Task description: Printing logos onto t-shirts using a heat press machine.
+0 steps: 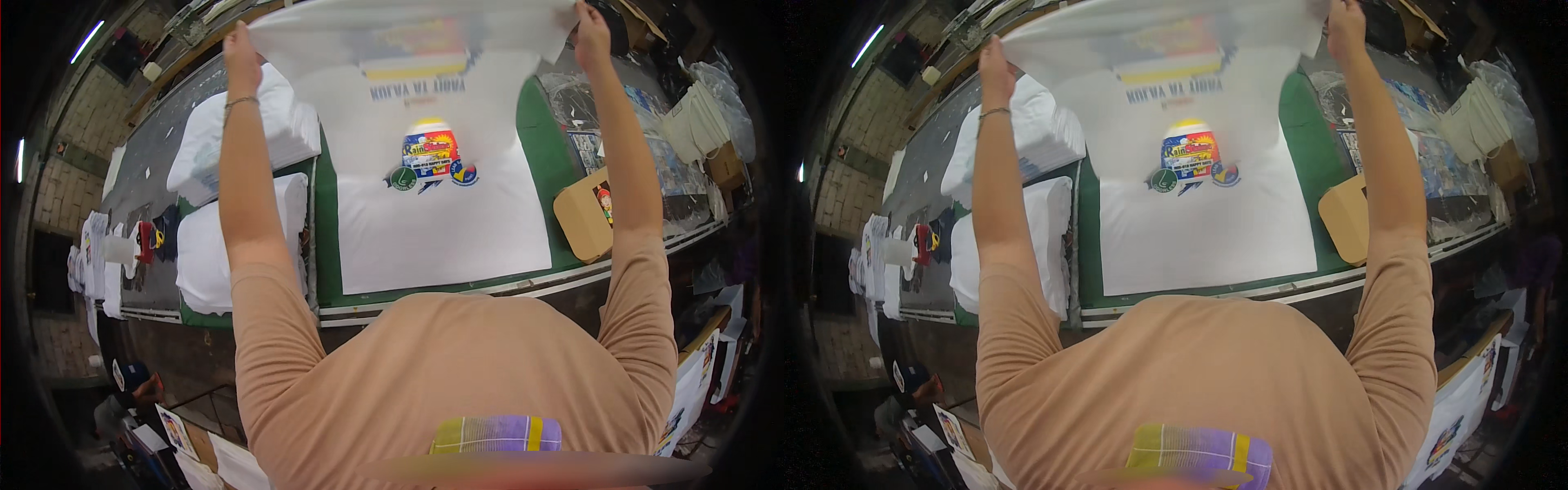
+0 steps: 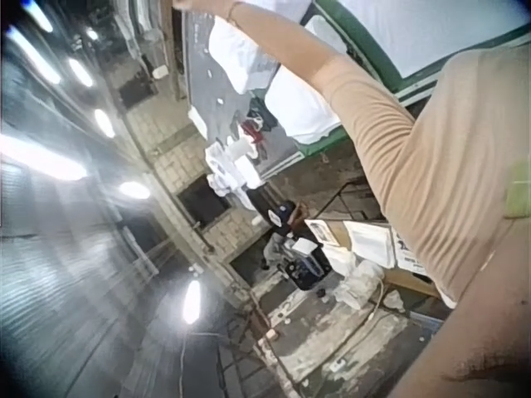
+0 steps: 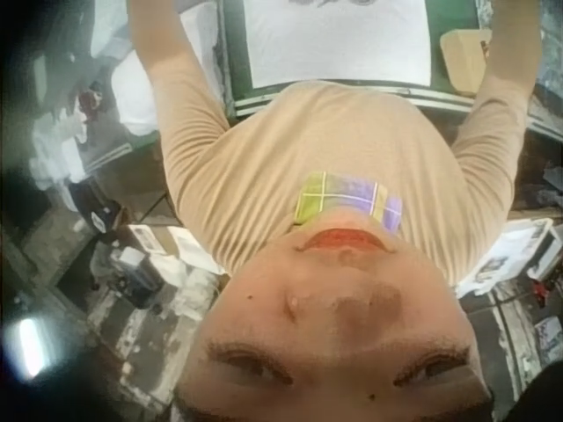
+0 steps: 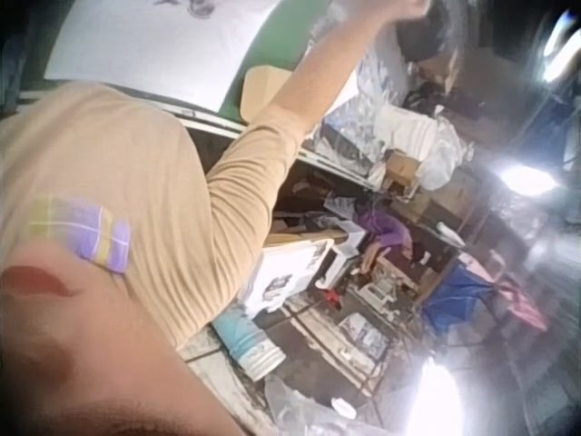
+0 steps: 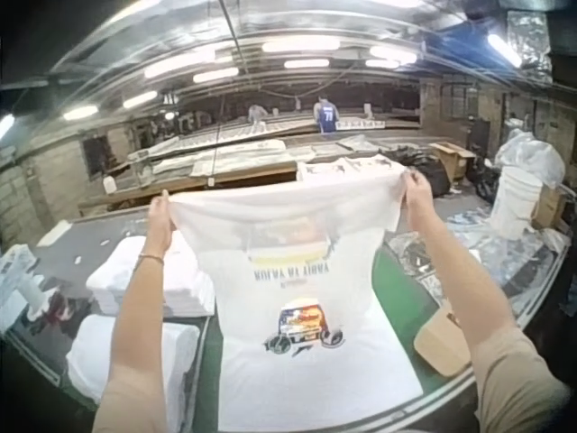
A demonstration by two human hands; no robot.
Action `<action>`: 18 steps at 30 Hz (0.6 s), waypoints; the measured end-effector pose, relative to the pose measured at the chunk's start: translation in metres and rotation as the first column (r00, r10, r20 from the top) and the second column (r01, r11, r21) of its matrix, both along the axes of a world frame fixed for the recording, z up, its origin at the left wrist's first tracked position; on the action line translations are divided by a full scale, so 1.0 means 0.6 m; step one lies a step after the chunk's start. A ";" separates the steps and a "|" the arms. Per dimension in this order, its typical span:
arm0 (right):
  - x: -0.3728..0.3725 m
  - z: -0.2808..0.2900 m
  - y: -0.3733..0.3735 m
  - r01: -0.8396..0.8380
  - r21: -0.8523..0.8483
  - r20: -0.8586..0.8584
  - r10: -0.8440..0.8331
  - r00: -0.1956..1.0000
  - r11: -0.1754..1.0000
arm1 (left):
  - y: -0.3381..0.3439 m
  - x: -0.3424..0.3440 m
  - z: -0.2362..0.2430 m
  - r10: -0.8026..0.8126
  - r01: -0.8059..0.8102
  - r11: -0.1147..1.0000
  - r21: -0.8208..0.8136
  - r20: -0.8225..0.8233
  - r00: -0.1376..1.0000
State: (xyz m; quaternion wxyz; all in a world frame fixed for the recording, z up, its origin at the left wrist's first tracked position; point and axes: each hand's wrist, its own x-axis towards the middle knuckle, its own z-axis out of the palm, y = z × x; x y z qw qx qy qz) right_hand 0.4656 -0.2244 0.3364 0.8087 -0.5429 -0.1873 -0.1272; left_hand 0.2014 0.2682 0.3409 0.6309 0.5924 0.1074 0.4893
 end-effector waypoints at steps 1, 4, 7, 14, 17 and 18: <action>-0.002 0.021 0.009 0.016 0.055 0.022 -0.017 1.000 0.998 | 0.002 -0.001 0.020 -0.021 0.023 0.999 -0.024 0.065 0.998; -0.020 0.029 -0.008 -0.026 -0.014 -0.016 0.026 1.000 1.000 | -0.005 -0.030 0.040 -0.010 0.011 1.000 -0.011 0.079 0.997; -0.030 -0.018 -0.025 -0.078 0.020 -0.078 0.079 0.994 0.997 | -0.028 -0.069 0.009 0.072 -0.074 0.996 -0.056 -0.035 0.997; -0.100 -0.215 -0.073 -0.081 -0.177 -0.366 0.011 0.931 0.981 | -0.104 -0.142 -0.185 0.013 -0.093 0.978 -0.185 -0.393 0.920; -0.134 -0.303 -0.106 -0.091 -0.300 -0.432 -0.050 0.900 0.950 | -0.136 -0.186 -0.290 0.012 -0.111 0.974 -0.197 -0.445 0.895; -0.144 -0.333 -0.117 -0.100 -0.336 -0.446 -0.065 0.893 0.937 | -0.147 -0.201 -0.329 -0.002 -0.094 0.973 -0.212 -0.414 0.910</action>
